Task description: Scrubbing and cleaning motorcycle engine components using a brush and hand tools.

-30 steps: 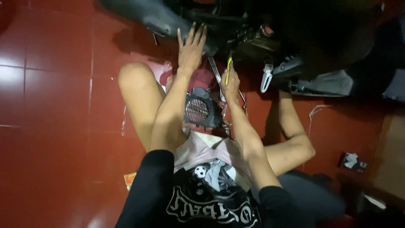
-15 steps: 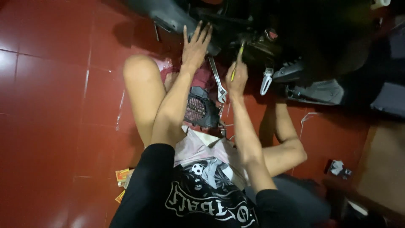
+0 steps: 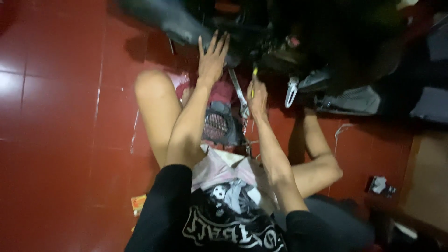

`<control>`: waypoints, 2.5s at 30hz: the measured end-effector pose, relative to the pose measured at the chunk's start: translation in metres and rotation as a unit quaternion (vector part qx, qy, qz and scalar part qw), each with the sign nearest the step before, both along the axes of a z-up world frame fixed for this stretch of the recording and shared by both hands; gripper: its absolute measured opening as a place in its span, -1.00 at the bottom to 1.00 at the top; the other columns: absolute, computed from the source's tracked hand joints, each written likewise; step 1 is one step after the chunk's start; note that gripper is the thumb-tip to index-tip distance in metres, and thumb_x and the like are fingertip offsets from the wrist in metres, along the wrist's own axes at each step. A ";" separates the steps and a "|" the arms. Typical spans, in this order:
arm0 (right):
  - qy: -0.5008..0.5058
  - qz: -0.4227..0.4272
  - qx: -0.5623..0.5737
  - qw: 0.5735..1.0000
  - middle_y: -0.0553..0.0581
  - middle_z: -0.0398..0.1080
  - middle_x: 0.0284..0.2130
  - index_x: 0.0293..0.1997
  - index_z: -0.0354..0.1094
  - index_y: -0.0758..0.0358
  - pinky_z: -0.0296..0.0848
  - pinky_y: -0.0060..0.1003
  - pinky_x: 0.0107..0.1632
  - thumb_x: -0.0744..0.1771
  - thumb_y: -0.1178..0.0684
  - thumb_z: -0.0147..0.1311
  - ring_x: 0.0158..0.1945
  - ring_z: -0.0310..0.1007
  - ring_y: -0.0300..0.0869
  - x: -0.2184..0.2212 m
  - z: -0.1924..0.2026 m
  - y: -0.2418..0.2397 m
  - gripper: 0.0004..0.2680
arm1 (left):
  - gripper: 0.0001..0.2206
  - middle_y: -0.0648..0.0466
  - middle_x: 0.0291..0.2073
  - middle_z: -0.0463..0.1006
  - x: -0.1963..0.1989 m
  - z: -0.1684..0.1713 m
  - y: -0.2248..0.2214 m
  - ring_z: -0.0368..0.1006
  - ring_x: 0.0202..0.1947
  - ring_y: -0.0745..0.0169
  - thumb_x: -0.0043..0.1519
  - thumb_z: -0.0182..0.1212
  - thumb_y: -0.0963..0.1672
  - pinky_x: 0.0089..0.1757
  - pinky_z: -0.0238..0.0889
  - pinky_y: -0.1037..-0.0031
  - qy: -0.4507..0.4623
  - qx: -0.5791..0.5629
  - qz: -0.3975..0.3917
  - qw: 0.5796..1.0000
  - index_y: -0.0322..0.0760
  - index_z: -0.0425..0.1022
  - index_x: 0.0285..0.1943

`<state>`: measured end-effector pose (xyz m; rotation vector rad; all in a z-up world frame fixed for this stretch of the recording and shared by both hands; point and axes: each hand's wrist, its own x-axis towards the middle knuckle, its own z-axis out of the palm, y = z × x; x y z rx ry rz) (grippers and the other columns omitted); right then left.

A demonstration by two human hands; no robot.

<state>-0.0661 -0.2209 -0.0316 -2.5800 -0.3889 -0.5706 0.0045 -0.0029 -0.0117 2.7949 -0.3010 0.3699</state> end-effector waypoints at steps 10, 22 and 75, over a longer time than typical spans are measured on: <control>0.020 0.002 0.045 0.999 0.34 0.54 -0.25 0.18 0.37 0.40 0.49 -0.07 -0.14 0.35 0.23 0.03 -0.25 0.51 0.16 0.012 0.019 0.009 -0.74 | -0.26 0.07 0.56 0.06 0.003 0.001 0.002 -0.22 0.55 0.01 0.21 0.29 -0.21 0.33 -0.40 -0.34 -0.020 -0.021 -0.012 1.000 -0.30 0.02 0.60; -0.027 -0.018 0.027 0.999 0.25 0.50 -0.23 0.23 0.34 0.42 0.44 -0.16 -0.14 0.37 0.23 0.02 -0.25 0.41 0.03 0.001 0.020 0.008 -0.73 | -0.16 0.07 0.59 -0.02 -0.004 -0.010 -0.002 -0.31 0.57 0.02 0.20 0.39 -0.14 0.32 -0.46 -0.37 0.029 0.003 -0.014 0.999 -0.27 -0.08 0.63; 0.141 -0.167 0.256 0.942 0.07 0.51 -0.21 0.28 0.25 0.19 0.43 -0.36 -0.39 0.37 0.27 -0.08 -0.44 0.41 -0.25 -0.061 -0.040 -0.062 -0.69 | -0.48 0.07 0.48 0.18 -0.002 0.007 -0.015 -0.22 0.54 0.02 0.27 0.15 -0.17 0.30 -0.57 -0.38 -0.015 -0.098 0.038 0.994 -0.28 0.26 0.47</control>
